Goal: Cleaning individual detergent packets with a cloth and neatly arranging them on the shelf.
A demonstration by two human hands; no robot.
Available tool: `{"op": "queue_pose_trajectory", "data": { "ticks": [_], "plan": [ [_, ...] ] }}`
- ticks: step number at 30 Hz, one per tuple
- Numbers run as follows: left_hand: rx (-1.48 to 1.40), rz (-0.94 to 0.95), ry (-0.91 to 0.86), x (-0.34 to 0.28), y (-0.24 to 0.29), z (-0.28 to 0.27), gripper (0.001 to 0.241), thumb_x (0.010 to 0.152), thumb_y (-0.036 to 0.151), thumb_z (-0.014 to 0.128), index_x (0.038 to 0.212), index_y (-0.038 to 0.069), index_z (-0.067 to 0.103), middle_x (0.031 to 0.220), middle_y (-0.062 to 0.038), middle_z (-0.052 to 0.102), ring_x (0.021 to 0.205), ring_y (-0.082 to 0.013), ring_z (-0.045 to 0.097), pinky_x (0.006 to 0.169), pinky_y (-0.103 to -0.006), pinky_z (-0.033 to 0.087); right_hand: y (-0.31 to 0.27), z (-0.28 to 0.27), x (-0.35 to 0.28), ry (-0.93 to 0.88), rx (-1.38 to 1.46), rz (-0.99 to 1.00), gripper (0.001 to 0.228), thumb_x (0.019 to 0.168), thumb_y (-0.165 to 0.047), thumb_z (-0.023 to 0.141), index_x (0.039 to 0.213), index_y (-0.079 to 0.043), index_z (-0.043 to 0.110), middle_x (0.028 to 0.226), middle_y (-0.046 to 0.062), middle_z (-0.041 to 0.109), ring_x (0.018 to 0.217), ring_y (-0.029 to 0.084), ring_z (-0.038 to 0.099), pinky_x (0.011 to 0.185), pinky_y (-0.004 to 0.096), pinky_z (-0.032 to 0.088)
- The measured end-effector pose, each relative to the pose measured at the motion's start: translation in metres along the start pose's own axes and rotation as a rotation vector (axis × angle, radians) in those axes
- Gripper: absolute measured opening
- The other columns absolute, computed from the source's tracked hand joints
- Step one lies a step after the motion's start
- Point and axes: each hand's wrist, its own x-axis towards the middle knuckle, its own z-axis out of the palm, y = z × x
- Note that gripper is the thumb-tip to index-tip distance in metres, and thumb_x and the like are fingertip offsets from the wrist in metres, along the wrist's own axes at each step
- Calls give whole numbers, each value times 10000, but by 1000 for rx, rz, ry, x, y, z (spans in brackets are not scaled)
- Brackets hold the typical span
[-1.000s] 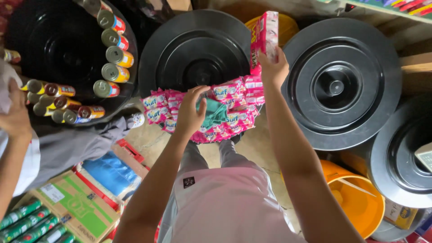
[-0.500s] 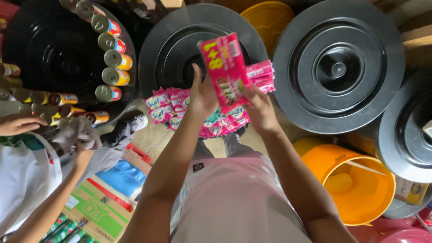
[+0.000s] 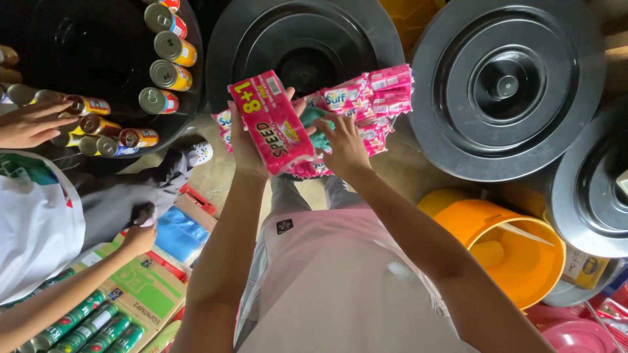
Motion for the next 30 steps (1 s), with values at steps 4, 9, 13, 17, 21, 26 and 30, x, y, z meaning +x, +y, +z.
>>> {"op": "queue_pose_trajectory", "data": {
  "ticks": [4,9,13,17,21,26,30],
  "plan": [
    [-13,27,36,-14,16,-13,863,983,686,451,1616,106,357,1592,-183,466,1526,-420,422,1180,-728,391,20,33,1,102,-69,-81,576,706,-213,858,1248,-141,677,1261,127,581,1131,383,519,935,523,496],
    [118,19,10,-28,26,-7,777,1006,600,499,1557,60,411,1514,-199,534,1416,-417,516,1158,-651,446,45,45,-1,85,129,97,385,951,-91,775,1313,-175,673,1322,6,656,1224,263,590,1021,423,565],
    [-26,-20,22,-28,29,-60,663,1063,539,527,1512,53,483,1443,-192,602,1322,-368,611,1119,-570,517,107,76,-2,128,859,519,294,1075,-110,630,1368,-88,646,1150,171,639,1005,323,635,935,466,514],
    [-6,-32,84,-24,31,-56,512,1110,423,564,1458,47,552,1355,-160,660,1202,-303,681,1048,-475,561,36,-10,4,237,1963,613,424,1032,-209,415,1397,-41,549,1350,112,632,1260,253,618,1133,424,476],
    [32,-139,-64,-17,30,-8,509,1079,403,532,1447,52,549,1365,-157,661,1203,-291,687,1034,-482,571,-5,-58,10,261,2043,517,574,1037,-459,388,1396,-43,554,1344,125,634,1245,271,612,1091,445,460],
    [88,-178,-190,-10,22,43,574,1065,436,489,1462,25,530,1365,-195,666,1238,-299,675,1069,-458,547,-35,-88,19,465,1519,434,533,1022,-446,593,1337,-17,625,1271,149,656,1172,271,626,1045,433,501],
    [149,-179,-114,6,8,27,576,1077,440,473,1448,4,538,1331,-175,683,1203,-286,684,1069,-448,546,-72,-88,-1,574,335,-32,478,865,78,783,1276,-87,604,1216,103,645,1103,263,642,966,393,541]
  ]
}}
